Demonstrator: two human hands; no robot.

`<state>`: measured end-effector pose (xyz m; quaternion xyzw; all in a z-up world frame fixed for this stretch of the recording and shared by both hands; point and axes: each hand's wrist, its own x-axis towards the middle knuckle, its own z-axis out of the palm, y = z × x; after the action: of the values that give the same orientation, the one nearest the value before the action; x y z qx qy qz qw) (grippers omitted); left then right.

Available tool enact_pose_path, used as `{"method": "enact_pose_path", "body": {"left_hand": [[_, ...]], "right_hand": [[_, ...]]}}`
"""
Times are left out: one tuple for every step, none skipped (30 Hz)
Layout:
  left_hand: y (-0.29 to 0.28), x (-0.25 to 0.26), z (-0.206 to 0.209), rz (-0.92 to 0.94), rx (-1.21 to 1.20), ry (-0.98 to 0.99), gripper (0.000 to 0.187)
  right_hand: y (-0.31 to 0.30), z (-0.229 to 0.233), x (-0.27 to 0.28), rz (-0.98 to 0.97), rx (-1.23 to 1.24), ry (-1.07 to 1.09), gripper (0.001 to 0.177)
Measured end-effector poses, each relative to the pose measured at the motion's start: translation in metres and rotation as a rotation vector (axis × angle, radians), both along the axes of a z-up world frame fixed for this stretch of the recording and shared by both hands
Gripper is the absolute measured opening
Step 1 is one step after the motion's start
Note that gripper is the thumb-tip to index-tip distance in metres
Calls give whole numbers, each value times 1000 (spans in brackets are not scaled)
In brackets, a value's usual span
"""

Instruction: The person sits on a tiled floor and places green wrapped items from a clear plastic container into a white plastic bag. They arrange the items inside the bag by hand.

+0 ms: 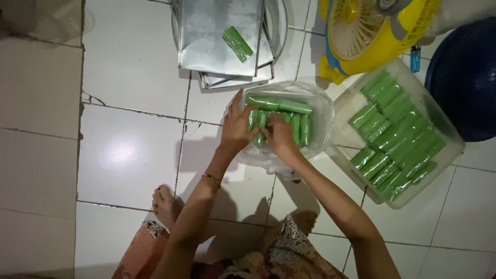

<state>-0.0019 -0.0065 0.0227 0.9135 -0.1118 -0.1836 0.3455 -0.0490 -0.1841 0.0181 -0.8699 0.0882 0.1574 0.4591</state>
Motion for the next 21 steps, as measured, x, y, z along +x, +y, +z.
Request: {"method": "enact_pose_path", "body": {"left_hand": [[2,-1,1,-13,6,-19,68],[2,-1,2,-25,13,-37,68],[3,-1,3,-49,51,-12,69],[3,0,4,-73,88,14,70],[3,2,5,-99,125,37,71],[2,2,8,-107,134,13,72],[3,3,10,-117,143,-11,73],[4,4,13,-128,151,-35,74],[3,5,16,-126,164,-16,75],[2,5,19,-124,177,4,77],[1,5,23,-129,189,23,79],[1,4,28,-117,192,-21,77],[0,4,33,-106,193,-64,75],[-3,5,38,-95,193,-107,74],[-7,6,43,-76,189,-128,70],[-10,7,47,-57,185,-148,66],[-15,7,50,-33,181,-168,63],[-20,6,53,-34,160,-199,57],[-25,4,54,-31,140,-231,52],[-30,3,55,-28,120,-263,48],[-36,1,54,-25,89,-264,48]], "right_hand": [[3,0,1,-17,-32,-7,35],[4,1,2,-34,-64,-14,35],[4,3,2,-20,-39,-35,36],[2,4,3,-7,-15,-56,38],[1,6,5,5,10,-80,40],[-1,7,6,13,25,-82,44],[-1,8,6,19,41,-83,47],[-1,9,6,24,57,-85,51],[-2,11,7,26,41,-42,54],[-2,14,9,28,25,0,57],[-3,19,9,23,9,44,60],[-9,28,6,-12,33,37,57],[-19,38,-2,-48,56,31,54],[-28,47,-9,-85,78,25,51],[-43,56,-16,-135,141,-46,33],[-66,64,-24,-184,203,-118,19],[-91,69,-28,-286,174,-175,17],[-117,69,-31,-388,144,-232,15],[-141,65,-33,-468,164,-288,17],[-168,55,-35,-548,184,-345,19],[-195,40,-36,-590,109,-359,22]]}}
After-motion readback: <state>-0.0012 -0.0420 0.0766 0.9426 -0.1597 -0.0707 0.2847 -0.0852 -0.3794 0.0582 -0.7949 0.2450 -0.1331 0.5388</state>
